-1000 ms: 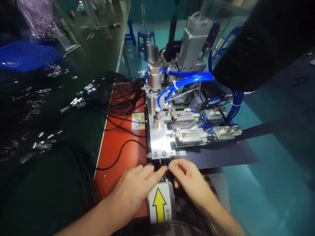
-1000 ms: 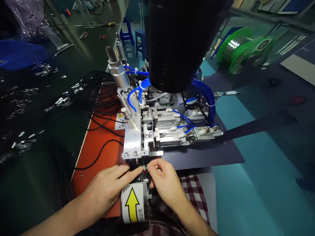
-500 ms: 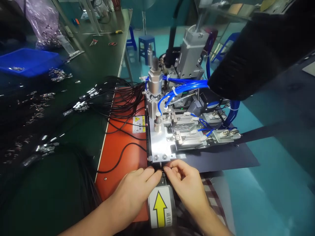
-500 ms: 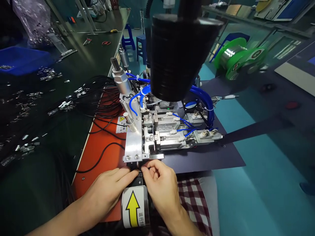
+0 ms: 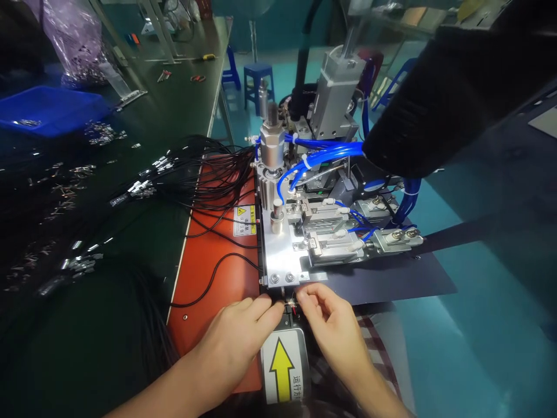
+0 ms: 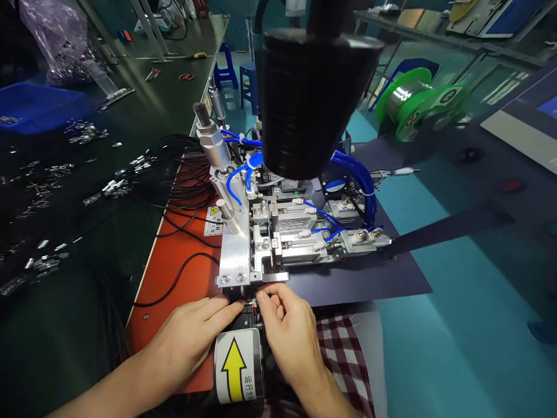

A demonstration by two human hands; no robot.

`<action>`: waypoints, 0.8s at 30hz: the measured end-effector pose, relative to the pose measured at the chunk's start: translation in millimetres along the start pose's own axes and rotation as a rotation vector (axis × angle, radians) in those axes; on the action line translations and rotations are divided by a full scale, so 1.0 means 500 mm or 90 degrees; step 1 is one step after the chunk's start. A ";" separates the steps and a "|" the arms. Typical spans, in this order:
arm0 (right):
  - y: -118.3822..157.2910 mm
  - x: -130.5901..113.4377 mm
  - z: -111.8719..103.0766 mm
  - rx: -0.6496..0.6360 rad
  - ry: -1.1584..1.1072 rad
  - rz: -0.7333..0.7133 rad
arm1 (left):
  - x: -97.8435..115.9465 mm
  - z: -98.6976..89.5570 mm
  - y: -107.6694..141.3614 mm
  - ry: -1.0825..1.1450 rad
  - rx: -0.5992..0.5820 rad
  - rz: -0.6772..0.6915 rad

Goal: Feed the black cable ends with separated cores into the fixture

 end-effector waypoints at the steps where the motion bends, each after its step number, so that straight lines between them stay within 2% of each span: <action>1: 0.001 -0.001 0.003 0.000 0.007 0.002 | 0.000 0.000 0.000 -0.001 -0.004 -0.003; 6: 0.007 -0.006 0.008 0.037 0.019 -0.056 | -0.001 0.001 -0.002 0.001 -0.024 -0.016; 13: 0.016 -0.008 0.002 0.073 0.087 -0.127 | -0.001 0.003 0.005 -0.008 -0.010 0.007; 15: 0.016 -0.005 0.002 0.063 0.082 -0.106 | -0.001 0.004 0.007 -0.014 -0.005 0.014; 20: 0.011 0.008 0.007 -0.016 -0.043 0.003 | -0.001 0.004 0.009 -0.031 0.010 0.021; 24: 0.012 0.008 0.008 -0.021 -0.061 0.015 | -0.001 0.002 0.008 -0.020 0.011 0.021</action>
Point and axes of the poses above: each hand's wrist, its own y-axis away from the middle knuckle, its own z-axis out of the palm, x = y × z, the point moved 3 cm from there along -y, towards the middle knuckle, and after that the axes turned 9 degrees about z, right-handed, at the moved point
